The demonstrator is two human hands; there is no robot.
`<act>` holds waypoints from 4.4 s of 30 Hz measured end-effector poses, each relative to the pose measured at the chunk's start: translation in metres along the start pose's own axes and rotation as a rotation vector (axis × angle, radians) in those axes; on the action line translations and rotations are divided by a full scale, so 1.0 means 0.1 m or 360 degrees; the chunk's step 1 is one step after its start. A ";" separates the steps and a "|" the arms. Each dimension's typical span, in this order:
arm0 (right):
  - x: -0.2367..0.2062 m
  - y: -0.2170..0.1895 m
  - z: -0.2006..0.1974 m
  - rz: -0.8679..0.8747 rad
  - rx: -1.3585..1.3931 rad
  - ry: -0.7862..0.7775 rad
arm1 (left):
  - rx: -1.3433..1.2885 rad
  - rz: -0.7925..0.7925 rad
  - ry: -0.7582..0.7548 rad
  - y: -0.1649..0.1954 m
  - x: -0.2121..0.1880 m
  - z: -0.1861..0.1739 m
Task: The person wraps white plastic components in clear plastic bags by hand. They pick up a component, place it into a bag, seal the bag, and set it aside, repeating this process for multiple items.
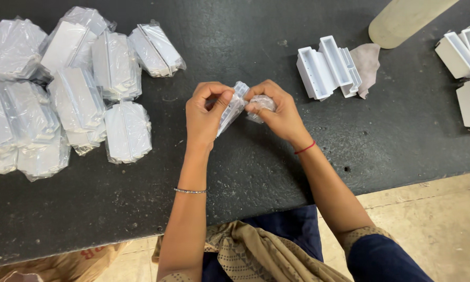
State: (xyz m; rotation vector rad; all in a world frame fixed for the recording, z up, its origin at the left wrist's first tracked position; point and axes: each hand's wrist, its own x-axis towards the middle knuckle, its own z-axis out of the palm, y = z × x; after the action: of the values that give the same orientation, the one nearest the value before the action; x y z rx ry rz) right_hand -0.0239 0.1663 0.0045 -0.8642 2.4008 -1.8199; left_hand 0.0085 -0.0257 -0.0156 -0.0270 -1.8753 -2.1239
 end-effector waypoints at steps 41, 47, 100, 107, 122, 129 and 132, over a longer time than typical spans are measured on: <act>-0.03 -0.08 0.00 -0.0035 -0.0191 0.0176 | 0.0562 0.0232 -0.0050 0.14 0.00 -0.06; -0.01 -0.05 0.00 -0.0020 -0.0036 0.0139 | 0.0772 0.0372 -0.0153 0.26 -0.02 -0.05; 0.12 0.21 0.17 0.0171 -0.0439 -0.0039 | 0.1521 0.0268 -0.0205 0.30 -0.10 -0.10; 0.17 0.33 0.23 0.0453 -0.0286 -0.0089 | 0.1676 0.0300 -0.0173 0.30 -0.13 -0.05; 0.03 0.40 -0.18 0.0624 0.0360 0.0003 | 0.1472 0.0432 0.0454 0.15 0.01 -0.35; 0.02 0.33 -0.20 0.0405 -0.0356 0.0254 | 0.1131 0.0514 0.0161 0.14 0.03 -0.34; 0.02 0.32 -0.20 0.0507 -0.0183 0.0199 | 0.1254 0.0730 -0.0009 0.22 -0.01 -0.24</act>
State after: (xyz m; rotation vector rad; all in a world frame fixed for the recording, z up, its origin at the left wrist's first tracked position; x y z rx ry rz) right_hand -0.0454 0.1889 -0.0169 -0.3508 2.5569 -1.6749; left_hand 0.0197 -0.0510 0.0017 -0.2567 -2.2982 -1.0125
